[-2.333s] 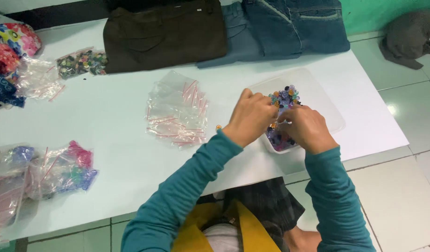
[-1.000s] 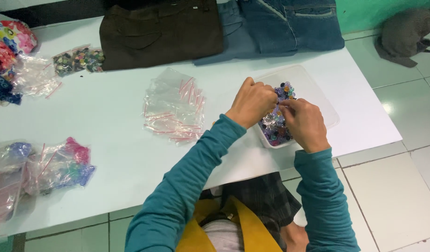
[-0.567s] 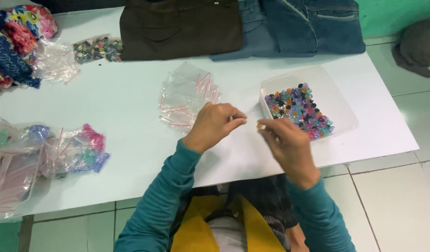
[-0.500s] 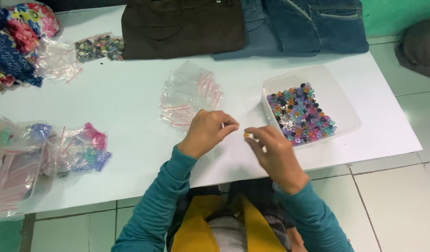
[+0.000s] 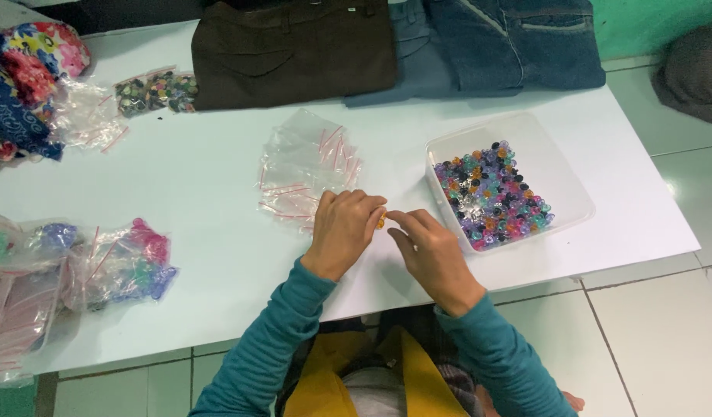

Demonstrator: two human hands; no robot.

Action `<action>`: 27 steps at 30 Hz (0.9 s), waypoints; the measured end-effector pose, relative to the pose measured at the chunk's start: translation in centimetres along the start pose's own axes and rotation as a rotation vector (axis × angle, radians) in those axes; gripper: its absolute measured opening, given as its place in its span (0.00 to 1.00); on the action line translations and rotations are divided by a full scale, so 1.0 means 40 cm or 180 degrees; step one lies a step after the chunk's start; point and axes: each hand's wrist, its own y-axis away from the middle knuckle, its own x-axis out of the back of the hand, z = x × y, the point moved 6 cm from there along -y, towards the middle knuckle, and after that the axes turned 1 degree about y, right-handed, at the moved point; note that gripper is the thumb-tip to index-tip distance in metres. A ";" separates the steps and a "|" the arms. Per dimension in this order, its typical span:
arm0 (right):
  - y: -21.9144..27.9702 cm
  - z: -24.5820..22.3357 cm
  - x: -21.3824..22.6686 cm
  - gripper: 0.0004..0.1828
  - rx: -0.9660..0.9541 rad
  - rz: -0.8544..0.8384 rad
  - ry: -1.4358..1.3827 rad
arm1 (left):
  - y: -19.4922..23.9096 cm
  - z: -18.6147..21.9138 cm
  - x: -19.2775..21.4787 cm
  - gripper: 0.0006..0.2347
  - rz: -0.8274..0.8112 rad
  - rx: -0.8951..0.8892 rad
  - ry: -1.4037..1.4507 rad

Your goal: Picking up small colorful beads from a container and placing them into small plastic bags.

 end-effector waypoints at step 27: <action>-0.099 0.395 0.113 0.05 -0.0538 -0.1333 0.1617 | -0.370 0.249 -0.303 0.08 -0.0942 -0.0582 -0.1193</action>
